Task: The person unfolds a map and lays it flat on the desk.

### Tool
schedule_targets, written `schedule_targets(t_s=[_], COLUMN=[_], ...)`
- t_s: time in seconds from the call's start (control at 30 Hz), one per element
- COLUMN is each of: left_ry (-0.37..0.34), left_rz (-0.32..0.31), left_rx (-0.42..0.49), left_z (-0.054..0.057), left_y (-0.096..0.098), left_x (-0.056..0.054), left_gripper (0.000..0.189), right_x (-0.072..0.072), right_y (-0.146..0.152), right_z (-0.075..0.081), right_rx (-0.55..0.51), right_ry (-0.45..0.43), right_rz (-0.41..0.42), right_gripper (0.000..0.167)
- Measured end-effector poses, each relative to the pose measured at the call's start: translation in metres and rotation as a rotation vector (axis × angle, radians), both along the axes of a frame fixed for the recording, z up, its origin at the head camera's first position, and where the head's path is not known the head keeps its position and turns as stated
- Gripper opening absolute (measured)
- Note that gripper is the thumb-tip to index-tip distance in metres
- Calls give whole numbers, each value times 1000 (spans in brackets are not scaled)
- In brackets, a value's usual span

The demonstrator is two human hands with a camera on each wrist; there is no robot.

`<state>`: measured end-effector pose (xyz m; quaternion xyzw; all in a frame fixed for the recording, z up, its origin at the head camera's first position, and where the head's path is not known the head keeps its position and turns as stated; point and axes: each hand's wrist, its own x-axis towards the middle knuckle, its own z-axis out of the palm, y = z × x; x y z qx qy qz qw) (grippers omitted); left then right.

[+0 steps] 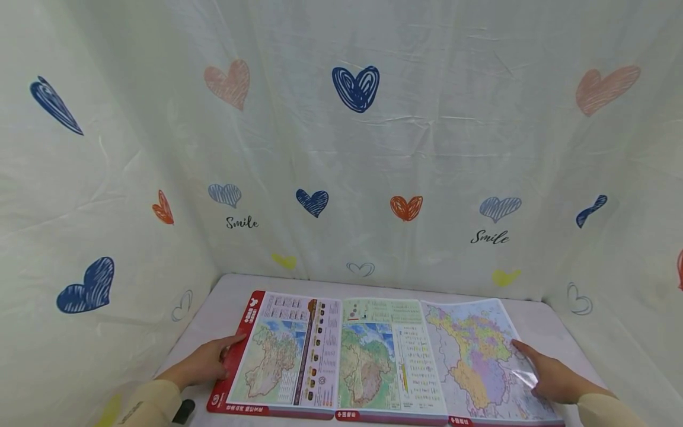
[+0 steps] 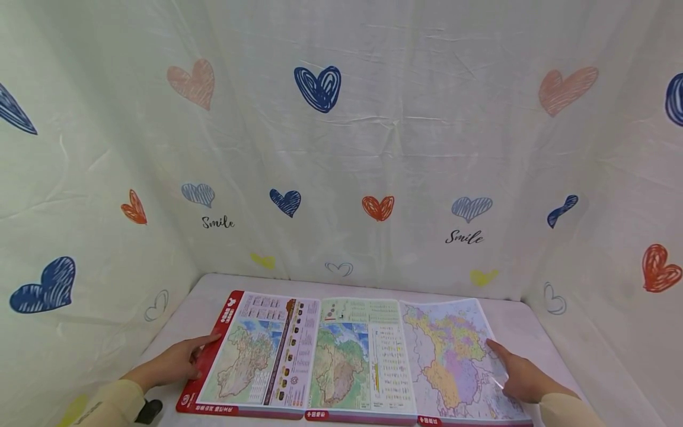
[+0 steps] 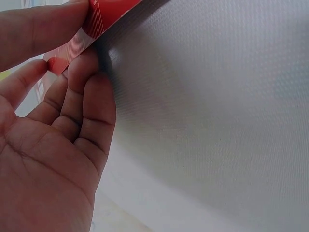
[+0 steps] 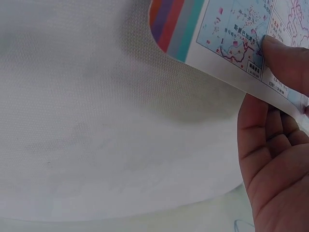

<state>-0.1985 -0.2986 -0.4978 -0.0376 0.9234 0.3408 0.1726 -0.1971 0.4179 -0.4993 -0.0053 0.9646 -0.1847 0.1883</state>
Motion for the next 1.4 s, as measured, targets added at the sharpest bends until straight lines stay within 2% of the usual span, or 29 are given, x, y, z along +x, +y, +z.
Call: schedule_targets(t_s=[0.4, 0.7, 0.83, 1.13, 1.4], left_ry=[-8, -17, -12, -4, 57], left_rz=[19, 12, 7, -4, -14], left_rx=[-11, -45, -55, -94, -205], left_z=[0, -5, -6, -5, -2], left_y=[3, 1, 0, -1, -6], left_x=[1, -2, -4, -4, -6], left_gripper=[90, 87, 87, 86, 69], right_x=[2, -6, -6, 1, -1], right_y=[-1, 6, 8, 4, 10], right_z=[-1, -13, -14, 0, 16], right_rx=[4, 26, 33, 44, 73], right_ry=[36, -17, -5, 8, 82], right_rz=[42, -12, 4, 43, 81], right_gripper=[91, 94, 91, 82, 73])
